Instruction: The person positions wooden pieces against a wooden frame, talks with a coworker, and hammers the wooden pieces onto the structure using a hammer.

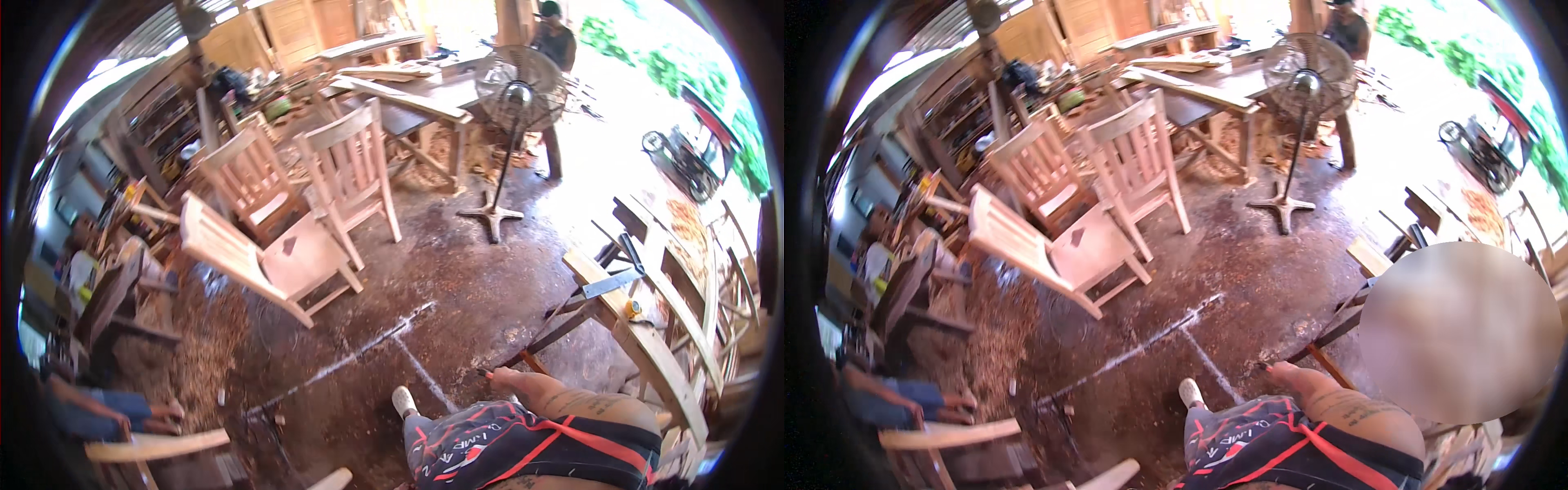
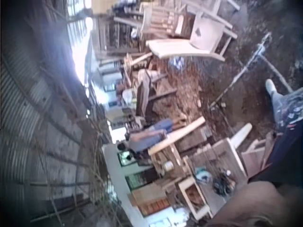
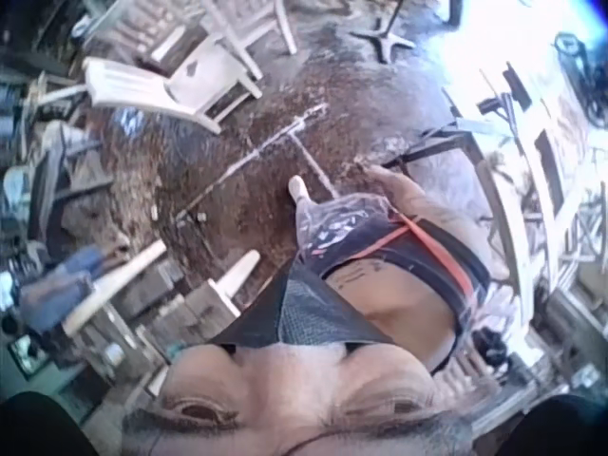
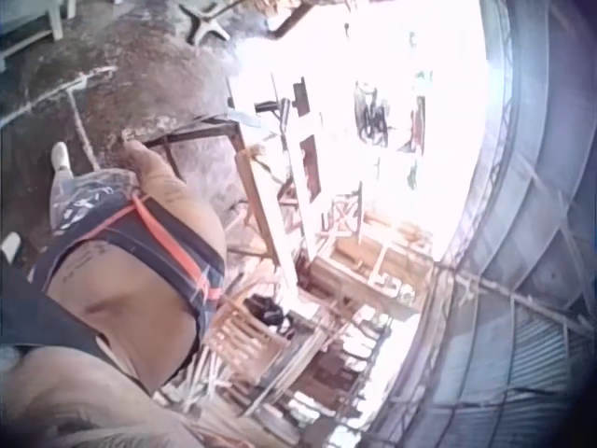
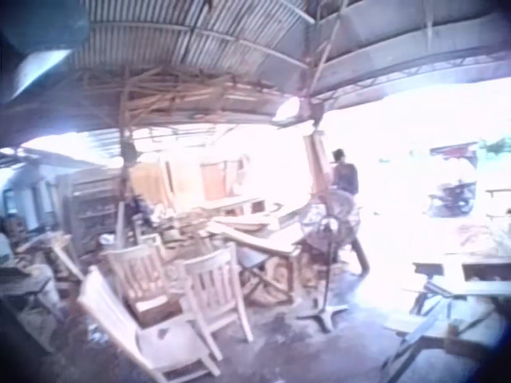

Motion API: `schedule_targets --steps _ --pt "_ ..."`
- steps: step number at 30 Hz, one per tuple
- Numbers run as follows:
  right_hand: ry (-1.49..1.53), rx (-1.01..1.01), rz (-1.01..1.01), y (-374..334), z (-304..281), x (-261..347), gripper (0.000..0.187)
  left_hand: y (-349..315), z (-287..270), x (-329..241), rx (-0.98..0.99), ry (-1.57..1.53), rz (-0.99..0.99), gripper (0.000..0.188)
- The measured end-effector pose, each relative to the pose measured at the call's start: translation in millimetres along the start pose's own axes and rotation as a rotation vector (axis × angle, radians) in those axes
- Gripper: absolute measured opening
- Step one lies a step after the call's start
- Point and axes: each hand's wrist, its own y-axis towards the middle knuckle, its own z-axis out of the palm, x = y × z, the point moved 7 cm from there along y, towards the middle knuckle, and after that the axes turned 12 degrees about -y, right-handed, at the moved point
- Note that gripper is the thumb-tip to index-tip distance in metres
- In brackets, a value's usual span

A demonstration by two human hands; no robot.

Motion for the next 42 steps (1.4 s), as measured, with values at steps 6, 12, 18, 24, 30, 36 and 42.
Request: schedule_targets --steps 6,12,18,24,30,36,42 --pt "0.293 0.063 0.363 -75 -21 -48 0.047 139 -57 -108 0.126 0.142 -0.004 0.038" --pt "0.513 0.107 0.486 -90 -56 -12 0.047 332 -57 -300 0.205 0.202 0.084 0.041" --pt "0.657 0.131 0.475 -43 -102 18 0.048 482 7 -428 0.338 0.284 0.077 0.042" --pt "0.680 0.150 0.373 47 -157 -19 0.049 555 218 -472 0.537 0.752 0.032 0.029" --pt "1.032 0.017 0.619 59 -253 -94 0.046 582 390 -501 0.749 1.208 0.006 0.022" --pt "1.219 -0.278 0.663 75 -352 -180 0.044 653 518 -591 0.960 1.615 0.335 0.024" --pt "1.353 -0.556 0.645 119 -450 -291 0.045 676 748 -665 0.935 1.568 0.846 0.008"
